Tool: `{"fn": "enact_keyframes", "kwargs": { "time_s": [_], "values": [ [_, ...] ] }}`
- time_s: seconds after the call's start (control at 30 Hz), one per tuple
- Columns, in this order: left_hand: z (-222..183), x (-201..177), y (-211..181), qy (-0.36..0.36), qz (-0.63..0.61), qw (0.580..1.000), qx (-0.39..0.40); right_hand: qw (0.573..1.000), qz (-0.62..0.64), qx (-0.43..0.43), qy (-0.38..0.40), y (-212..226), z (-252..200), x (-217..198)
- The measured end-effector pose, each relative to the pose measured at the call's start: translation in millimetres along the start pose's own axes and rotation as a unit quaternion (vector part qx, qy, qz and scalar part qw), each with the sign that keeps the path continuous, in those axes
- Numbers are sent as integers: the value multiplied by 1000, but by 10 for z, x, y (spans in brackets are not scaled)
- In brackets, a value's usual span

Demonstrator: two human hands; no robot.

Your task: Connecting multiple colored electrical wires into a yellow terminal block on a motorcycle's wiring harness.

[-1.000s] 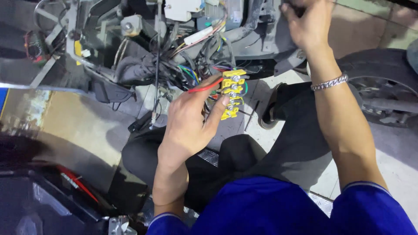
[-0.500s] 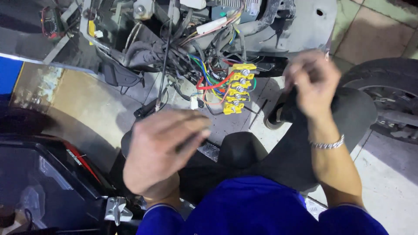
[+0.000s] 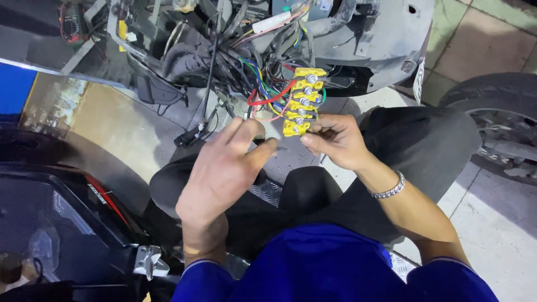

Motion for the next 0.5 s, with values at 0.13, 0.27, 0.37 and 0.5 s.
{"fn": "enact_keyframes", "kwargs": {
  "time_s": [0.13,0.27,0.37,0.5],
  "values": [
    [50,-64,67,-76,-87,993,-19,998,-56,-39,-8,176,15,108],
    [96,-72,39,-112,-121,985,-44,992,-103,-70,-15,287,20,142],
    [115,-16,45,-111,-98,987,-56,992,-106,-72,-16,272,11,120],
    [157,-21,14,-121,-102,984,-83,991,-112,-70,-16,293,16,133]
  ]
}}
Point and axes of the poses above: each hand's wrist, its own z-axis towards the middle knuckle, its own x-axis out of the palm, y = z × x, the point moved 6 cm from there along z, towards the middle knuckle, and after that the axes turned 1 degree about x, right-handed, at the moved point
